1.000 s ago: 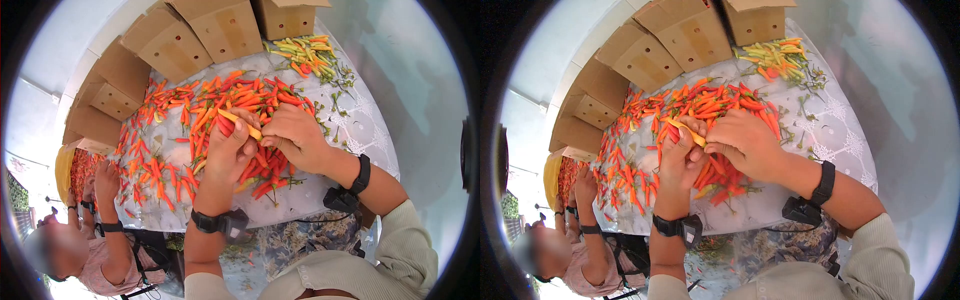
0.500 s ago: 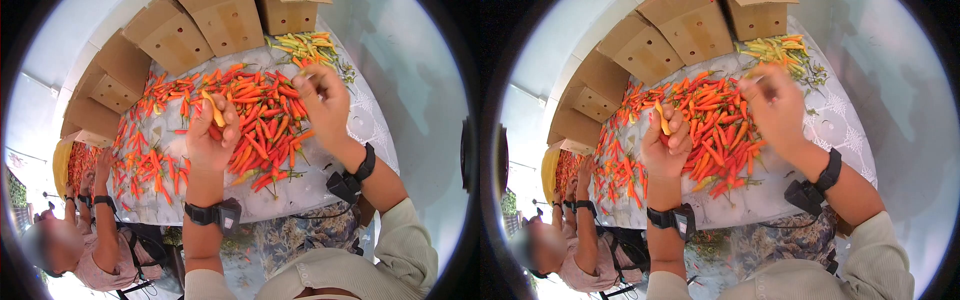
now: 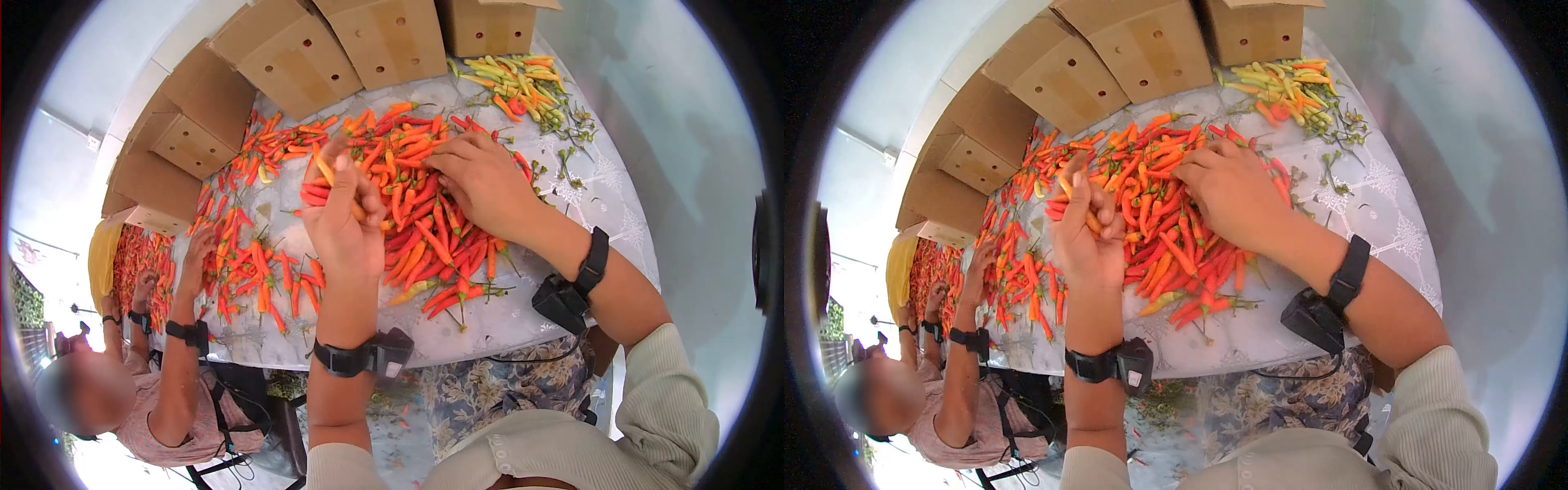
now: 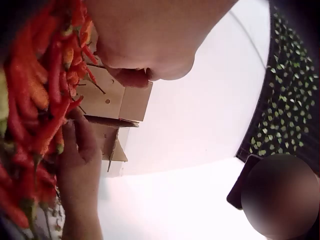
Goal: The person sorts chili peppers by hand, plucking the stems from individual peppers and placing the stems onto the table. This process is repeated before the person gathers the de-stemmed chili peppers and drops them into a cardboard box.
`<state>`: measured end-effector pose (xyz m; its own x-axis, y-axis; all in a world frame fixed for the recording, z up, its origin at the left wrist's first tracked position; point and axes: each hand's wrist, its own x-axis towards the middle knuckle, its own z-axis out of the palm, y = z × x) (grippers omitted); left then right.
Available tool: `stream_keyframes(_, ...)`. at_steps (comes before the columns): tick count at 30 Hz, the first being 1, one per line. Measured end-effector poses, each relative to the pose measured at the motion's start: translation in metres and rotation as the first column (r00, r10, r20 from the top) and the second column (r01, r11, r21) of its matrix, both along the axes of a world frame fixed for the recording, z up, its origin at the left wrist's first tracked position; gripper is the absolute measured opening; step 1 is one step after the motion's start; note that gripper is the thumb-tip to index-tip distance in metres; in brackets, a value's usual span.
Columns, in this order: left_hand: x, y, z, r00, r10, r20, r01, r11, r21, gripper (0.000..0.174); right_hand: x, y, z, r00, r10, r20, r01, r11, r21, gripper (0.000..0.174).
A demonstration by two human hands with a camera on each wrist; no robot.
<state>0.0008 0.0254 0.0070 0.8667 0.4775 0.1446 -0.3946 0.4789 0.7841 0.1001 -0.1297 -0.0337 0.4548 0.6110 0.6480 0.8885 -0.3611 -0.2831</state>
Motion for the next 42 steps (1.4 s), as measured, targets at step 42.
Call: stream_keyframes(42, -0.002, -0.021, -0.005, 0.941, -0.320, -0.111, 0.338, 0.913, 0.230, 0.026, -0.029, -0.021, 0.023, 0.937, 0.341, -0.073, -0.280, 0.860, 0.426, 0.013)
